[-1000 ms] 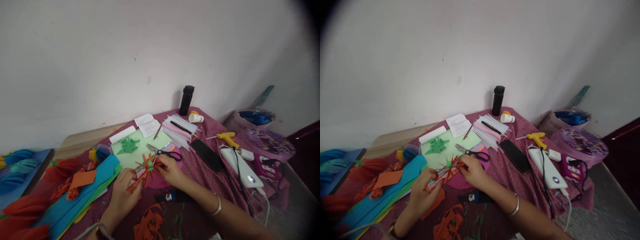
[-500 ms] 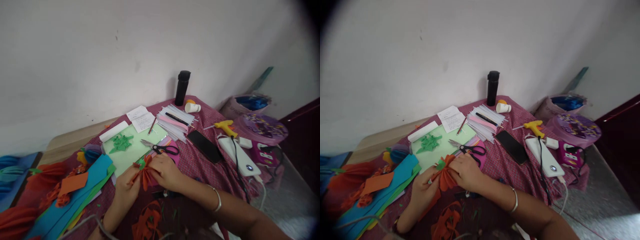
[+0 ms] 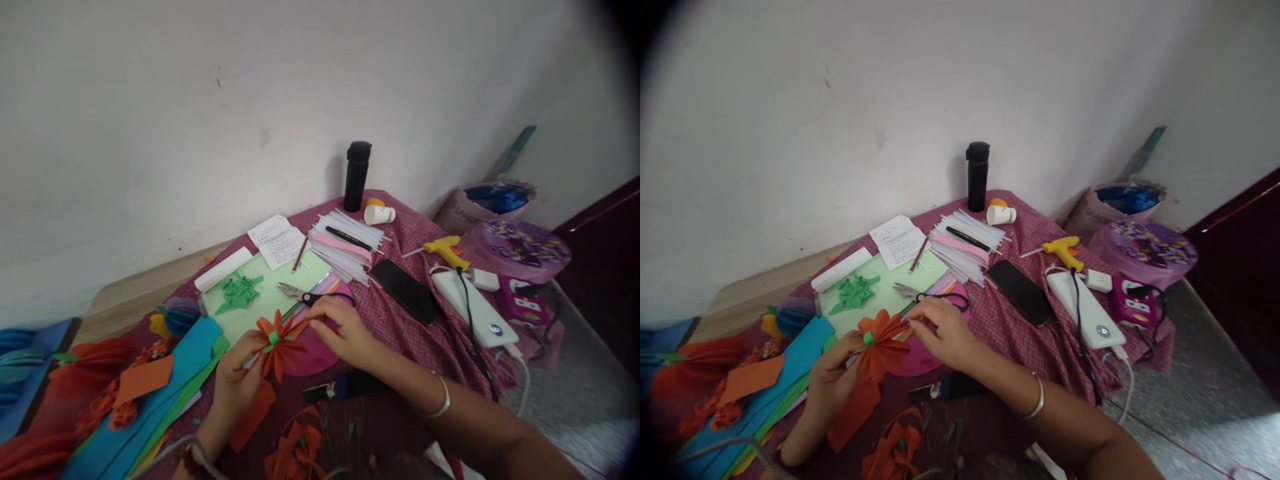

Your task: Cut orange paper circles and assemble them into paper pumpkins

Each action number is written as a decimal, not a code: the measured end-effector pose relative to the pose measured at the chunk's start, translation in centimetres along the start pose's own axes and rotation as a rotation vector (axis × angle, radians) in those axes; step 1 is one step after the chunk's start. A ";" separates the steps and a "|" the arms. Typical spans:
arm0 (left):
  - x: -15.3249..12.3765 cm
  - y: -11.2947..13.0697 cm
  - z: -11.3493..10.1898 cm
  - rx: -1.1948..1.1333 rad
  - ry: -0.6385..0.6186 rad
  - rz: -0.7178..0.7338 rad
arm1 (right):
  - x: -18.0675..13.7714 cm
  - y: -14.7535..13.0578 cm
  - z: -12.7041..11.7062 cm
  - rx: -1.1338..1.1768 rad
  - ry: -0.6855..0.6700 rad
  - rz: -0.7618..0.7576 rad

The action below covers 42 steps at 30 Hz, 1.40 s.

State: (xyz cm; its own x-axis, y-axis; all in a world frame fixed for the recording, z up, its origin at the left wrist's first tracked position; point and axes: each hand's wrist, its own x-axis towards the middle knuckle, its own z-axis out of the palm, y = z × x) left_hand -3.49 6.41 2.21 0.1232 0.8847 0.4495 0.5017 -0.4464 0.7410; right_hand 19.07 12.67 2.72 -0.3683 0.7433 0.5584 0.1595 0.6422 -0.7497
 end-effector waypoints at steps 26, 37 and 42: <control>0.4 2.7 0.6 0.183 -0.003 0.060 | -0.7 -1.0 0.7 -0.341 -0.206 -0.136; 0.3 5.7 -3.1 0.676 -0.287 0.022 | -1.5 -0.8 1.1 -0.231 -0.245 -0.111; 3.2 3.2 -12.9 0.697 -0.063 -0.161 | -2.0 0.1 1.5 -0.167 -0.317 -0.011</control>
State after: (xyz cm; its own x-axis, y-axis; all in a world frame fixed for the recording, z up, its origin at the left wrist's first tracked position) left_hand -12.56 6.05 12.43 0.0403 0.9480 0.3158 0.9452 -0.1387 0.2957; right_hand 18.49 10.97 0.97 -0.6328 0.6578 0.4084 0.2914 0.6910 -0.6615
